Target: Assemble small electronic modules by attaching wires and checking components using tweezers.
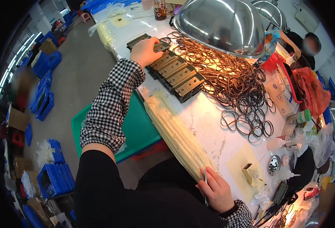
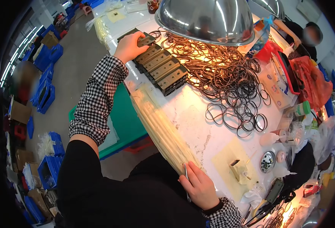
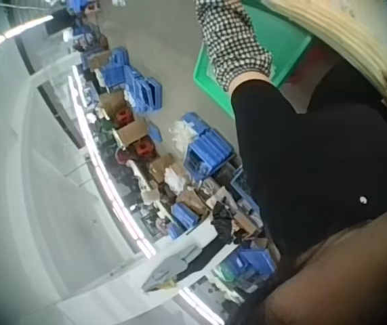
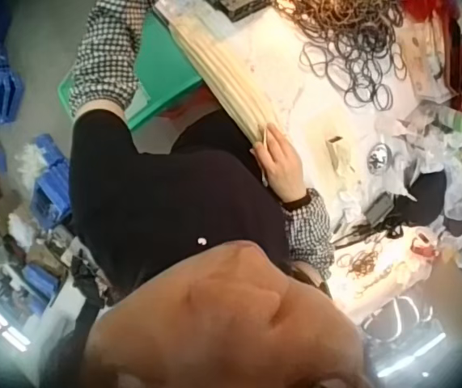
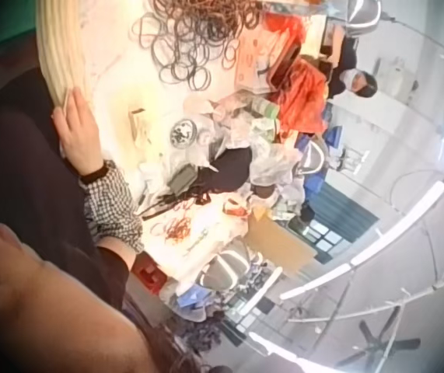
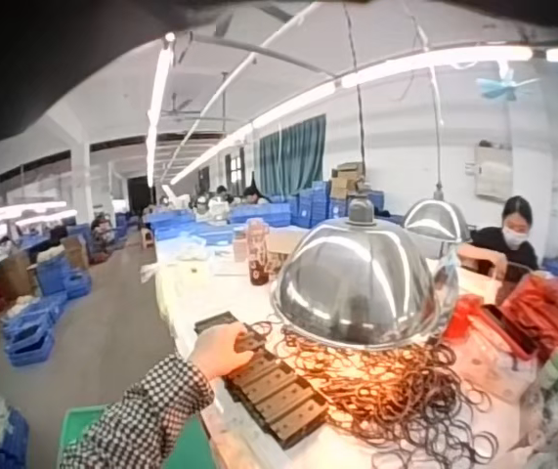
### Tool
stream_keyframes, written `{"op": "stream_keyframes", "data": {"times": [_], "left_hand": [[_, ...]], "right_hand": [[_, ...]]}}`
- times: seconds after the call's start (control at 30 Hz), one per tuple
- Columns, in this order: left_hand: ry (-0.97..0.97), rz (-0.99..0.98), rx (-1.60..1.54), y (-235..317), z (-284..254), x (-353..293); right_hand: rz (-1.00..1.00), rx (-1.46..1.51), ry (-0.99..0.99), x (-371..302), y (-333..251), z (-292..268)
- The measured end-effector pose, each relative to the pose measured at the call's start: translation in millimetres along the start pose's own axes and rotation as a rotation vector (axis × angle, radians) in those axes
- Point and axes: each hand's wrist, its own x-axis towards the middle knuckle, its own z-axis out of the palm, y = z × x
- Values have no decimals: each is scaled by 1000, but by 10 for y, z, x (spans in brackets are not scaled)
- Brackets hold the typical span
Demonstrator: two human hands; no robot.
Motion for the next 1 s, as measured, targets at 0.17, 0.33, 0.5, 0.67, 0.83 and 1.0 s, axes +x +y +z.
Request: {"op": "stream_keyframes", "data": {"times": [0.17,0.33,0.5,0.67,0.83,1.0], "left_hand": [[98,102,140,-9,108,0],[156,159,103,6,228,-101],[322,243,110,-170,316,-207],[552,11,18,-390,142,-934],[685,-780,-831,-809,-83,-2469],[-266,-1552,-2074,493,234,-3634]], "right_hand": [[-27,-19,-15,-7,68,-7],[-29,-31,-6,-7,75,-9],[-45,-35,1,10,67,3],[-55,-45,-3,-23,92,44],[-24,-55,3,-16,69,1],[-31,-72,11,11,24,65]]}}
